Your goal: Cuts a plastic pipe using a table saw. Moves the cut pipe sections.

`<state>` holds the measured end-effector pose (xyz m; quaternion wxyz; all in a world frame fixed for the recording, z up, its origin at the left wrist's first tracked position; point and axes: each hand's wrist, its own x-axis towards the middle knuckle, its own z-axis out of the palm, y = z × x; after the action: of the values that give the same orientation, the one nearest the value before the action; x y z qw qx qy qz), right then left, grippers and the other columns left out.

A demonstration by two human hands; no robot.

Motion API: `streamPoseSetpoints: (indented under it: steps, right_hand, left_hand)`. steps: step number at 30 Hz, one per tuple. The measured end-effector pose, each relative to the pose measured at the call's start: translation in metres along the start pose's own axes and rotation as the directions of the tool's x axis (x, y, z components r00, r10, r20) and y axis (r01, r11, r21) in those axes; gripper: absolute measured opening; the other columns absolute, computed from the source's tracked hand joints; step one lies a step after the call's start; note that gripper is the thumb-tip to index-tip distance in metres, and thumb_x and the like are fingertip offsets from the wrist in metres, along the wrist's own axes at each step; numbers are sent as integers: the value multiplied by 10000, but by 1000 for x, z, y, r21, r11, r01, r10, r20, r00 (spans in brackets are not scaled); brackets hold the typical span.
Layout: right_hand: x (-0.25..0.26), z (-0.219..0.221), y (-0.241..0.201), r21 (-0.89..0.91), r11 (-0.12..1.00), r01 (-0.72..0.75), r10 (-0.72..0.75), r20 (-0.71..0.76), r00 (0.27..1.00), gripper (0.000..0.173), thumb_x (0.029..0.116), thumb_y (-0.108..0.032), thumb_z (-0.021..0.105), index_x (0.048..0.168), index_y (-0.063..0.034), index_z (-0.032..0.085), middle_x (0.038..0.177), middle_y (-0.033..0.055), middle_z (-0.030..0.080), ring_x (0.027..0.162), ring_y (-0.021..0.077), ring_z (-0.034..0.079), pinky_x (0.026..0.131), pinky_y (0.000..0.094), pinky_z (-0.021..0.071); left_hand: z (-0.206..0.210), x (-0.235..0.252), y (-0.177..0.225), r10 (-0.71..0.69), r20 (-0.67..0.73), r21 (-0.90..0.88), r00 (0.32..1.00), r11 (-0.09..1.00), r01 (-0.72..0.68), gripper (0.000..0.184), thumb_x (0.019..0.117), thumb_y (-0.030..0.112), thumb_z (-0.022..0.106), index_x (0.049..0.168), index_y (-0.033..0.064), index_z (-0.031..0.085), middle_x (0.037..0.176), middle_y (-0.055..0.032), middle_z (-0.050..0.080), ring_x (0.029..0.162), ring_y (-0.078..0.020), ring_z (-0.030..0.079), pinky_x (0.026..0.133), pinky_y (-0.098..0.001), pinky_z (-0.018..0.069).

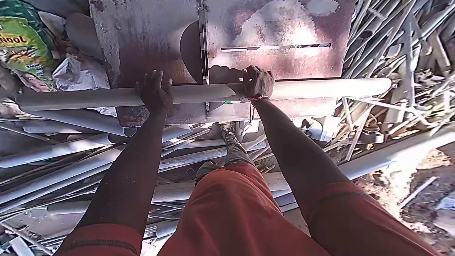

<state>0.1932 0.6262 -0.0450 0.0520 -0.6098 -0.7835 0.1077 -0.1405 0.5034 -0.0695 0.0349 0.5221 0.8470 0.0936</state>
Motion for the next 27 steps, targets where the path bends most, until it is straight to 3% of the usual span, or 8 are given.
streamPoseSetpoints:
  steps: [4,7,11,14,17,20,24,27]
  right_hand:
    - [2,3,-5,-2,1000,5,-5,-4,1000,452,1060,-361,323,1024,-118,701,1016,96,758,1012,274,716,916,524,473]
    - [-6,0,-17,17,999,-49,50,-49,998,314,1023,-285,437,1081,-178,726,1047,35,764,1031,222,708,1048,518,423]
    - [-33,19,-13,57,998,17,-5,-204,979,308,1018,-399,513,1036,-223,764,1013,-25,762,1001,176,699,1038,462,457]
    - [-34,32,-11,31,993,116,-109,-175,979,322,992,-457,514,1077,-266,758,1046,-64,745,1035,163,668,991,430,468]
    - [-31,25,-8,17,996,90,-88,-86,992,348,1014,-458,469,1089,-254,741,1013,-40,730,1033,181,658,980,440,457]
    - [-29,18,-11,-4,997,77,-77,-51,996,386,1027,-443,423,1066,-219,735,980,11,728,986,228,670,941,476,466]
    - [-20,12,-18,-35,998,61,-60,21,998,482,1032,-434,336,1001,-122,702,987,114,732,986,329,689,897,563,467]
    - [-15,10,-20,-51,998,42,-39,56,998,558,1043,-468,285,988,-97,697,997,138,735,1000,352,691,883,580,468]
  left_hand:
    - [-3,4,-5,-38,73,-13,997,999,39,510,1060,535,351,1405,288,634,1496,34,585,1449,-220,471,1228,-586,196]
    - [-5,5,-9,-68,109,-8,992,998,69,508,1072,498,320,1436,289,606,1520,27,564,1469,-223,448,1232,-610,162]
    - [-2,10,-4,15,48,-67,999,998,-12,482,1070,430,363,1406,216,636,1456,-38,620,1404,-251,526,1183,-586,289]
    - [-4,15,-5,-25,78,-83,997,996,31,497,1071,442,359,1435,226,619,1485,-19,598,1425,-194,507,1208,-498,317]
    - [-5,17,2,-13,89,-86,996,996,20,498,1064,451,371,1403,208,644,1460,-25,617,1397,-182,535,1184,-452,369]
    - [-12,15,6,-1,79,-106,997,994,9,451,1053,409,432,1313,155,699,1385,-70,664,1324,-247,595,1132,-519,414]
    - [-6,21,1,-48,55,-63,997,997,52,444,1033,469,460,1272,202,721,1355,5,684,1287,-170,616,1126,-456,433]
    - [-7,25,3,-66,82,-73,994,995,72,457,1031,480,462,1278,194,720,1379,18,672,1312,-148,598,1148,-415,417]
